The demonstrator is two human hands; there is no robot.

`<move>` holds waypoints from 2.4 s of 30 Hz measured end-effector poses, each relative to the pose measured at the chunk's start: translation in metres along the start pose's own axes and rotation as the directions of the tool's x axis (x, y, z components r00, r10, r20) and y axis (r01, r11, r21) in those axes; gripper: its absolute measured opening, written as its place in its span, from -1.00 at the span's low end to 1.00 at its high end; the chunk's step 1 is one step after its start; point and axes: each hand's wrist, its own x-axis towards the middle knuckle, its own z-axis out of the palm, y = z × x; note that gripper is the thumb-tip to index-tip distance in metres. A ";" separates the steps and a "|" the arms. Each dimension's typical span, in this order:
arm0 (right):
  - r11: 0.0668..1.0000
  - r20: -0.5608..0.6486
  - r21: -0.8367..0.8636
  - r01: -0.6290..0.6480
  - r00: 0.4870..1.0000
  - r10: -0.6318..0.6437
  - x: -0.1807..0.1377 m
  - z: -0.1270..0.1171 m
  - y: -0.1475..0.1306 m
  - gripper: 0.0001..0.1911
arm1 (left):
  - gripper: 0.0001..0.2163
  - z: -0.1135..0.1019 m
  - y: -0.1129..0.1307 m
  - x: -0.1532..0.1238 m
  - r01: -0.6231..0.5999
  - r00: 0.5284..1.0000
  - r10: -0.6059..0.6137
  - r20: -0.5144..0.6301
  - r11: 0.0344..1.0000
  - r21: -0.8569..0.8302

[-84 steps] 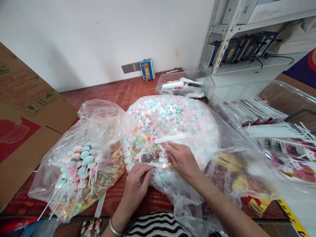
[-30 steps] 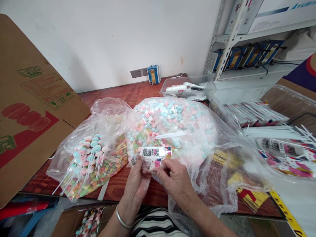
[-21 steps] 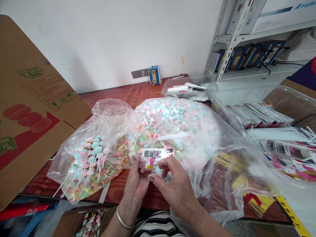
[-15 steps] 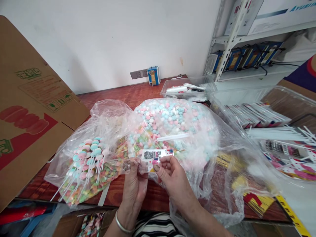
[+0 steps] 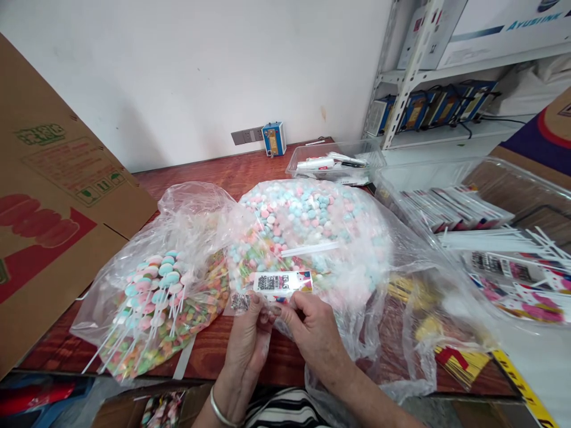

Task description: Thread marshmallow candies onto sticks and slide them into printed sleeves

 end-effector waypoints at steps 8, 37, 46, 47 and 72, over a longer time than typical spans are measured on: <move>0.963 -0.093 0.090 0.256 0.964 -0.247 -0.008 -0.003 -0.011 -0.84 | -0.67 0.000 0.004 0.003 0.119 0.993 -0.111 0.047 0.970 -0.211; 0.982 0.097 0.010 0.191 0.977 -0.191 0.001 -0.007 -0.007 -0.83 | -0.72 -0.002 0.008 0.000 0.007 0.978 -0.029 0.209 0.994 0.106; 0.953 -0.006 0.054 0.297 0.955 -0.298 -0.001 -0.003 -0.004 -0.89 | -0.74 -0.005 -0.004 0.001 0.167 0.979 -0.154 0.136 0.981 -0.097; 0.943 0.011 0.014 0.333 0.943 -0.333 -0.001 -0.004 -0.005 -0.92 | -0.72 -0.006 -0.005 0.002 0.198 0.976 -0.183 0.118 0.972 -0.125; 0.814 0.081 -0.084 0.574 0.819 -0.569 -0.006 -0.018 -0.043 -0.72 | -0.78 -0.017 0.011 -0.002 0.337 0.920 -0.232 0.317 0.882 -0.330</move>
